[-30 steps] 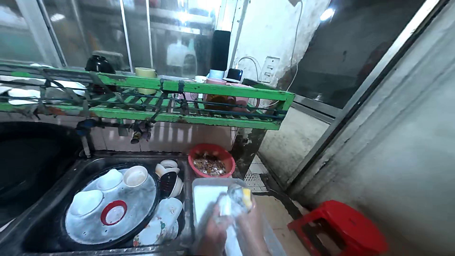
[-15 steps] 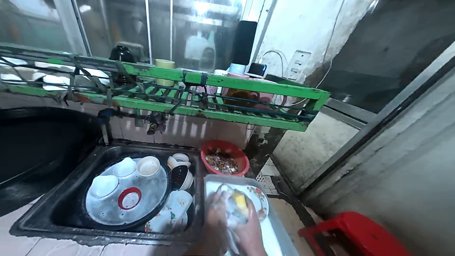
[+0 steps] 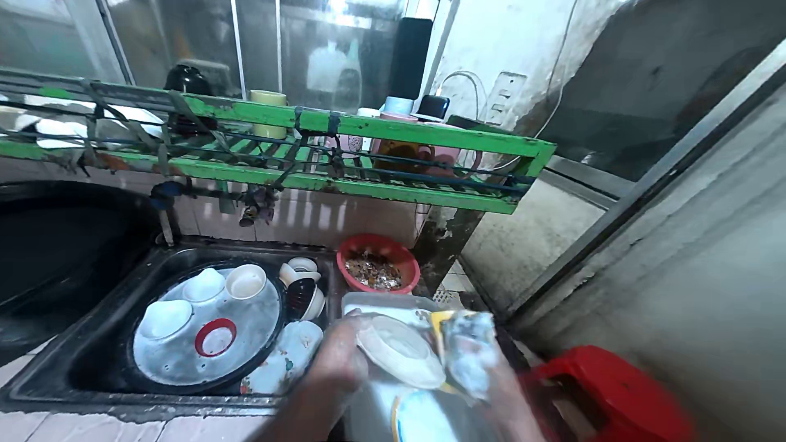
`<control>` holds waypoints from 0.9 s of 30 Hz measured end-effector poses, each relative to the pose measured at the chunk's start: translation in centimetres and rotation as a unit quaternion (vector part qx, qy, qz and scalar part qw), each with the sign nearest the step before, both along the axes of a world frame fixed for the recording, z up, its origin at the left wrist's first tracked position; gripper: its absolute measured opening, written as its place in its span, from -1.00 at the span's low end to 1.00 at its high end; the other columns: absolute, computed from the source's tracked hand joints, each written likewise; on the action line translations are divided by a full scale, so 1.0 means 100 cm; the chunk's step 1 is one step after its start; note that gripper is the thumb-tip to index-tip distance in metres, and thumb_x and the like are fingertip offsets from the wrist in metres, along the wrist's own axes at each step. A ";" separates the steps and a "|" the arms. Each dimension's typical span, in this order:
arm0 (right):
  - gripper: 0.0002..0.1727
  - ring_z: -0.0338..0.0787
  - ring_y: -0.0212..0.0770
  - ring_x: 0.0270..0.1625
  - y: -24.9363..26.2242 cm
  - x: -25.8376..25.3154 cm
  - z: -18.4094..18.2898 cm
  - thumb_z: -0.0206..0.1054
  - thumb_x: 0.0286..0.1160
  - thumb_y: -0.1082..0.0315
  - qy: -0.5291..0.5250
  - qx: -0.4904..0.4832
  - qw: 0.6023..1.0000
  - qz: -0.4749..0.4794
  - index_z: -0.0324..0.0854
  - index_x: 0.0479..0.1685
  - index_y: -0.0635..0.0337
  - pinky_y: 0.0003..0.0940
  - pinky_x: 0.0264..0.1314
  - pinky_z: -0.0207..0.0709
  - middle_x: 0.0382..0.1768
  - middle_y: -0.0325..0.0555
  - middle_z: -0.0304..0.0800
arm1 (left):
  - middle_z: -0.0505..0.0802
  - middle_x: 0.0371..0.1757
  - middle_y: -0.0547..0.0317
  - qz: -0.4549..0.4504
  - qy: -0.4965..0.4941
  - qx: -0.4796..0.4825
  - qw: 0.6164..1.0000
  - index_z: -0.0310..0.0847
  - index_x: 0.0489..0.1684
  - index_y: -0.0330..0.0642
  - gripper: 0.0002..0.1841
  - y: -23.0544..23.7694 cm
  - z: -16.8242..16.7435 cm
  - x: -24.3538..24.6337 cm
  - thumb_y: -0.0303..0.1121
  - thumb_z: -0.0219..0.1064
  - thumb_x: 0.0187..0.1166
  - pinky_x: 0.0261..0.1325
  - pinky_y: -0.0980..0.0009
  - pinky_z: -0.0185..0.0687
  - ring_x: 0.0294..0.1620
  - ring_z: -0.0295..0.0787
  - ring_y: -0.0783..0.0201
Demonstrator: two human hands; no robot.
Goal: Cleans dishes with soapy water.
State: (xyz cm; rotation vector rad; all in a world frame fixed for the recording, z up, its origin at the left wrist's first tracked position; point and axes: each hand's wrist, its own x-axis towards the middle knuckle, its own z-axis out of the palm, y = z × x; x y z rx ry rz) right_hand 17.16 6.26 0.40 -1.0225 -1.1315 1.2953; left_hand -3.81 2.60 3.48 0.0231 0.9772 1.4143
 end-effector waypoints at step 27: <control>-0.01 0.77 -0.44 0.07 -0.052 -0.059 -0.005 0.50 0.09 0.37 -0.128 0.056 0.985 -0.102 0.09 0.64 0.58 -0.47 0.15 0.69 0.18 0.11 0.69 | 0.81 0.06 -0.04 -0.051 0.235 0.171 0.955 0.48 0.41 -0.41 -0.61 -0.026 -0.001 0.055 -0.29 0.08 0.82 0.15 0.39 0.71 0.02 0.78 0.34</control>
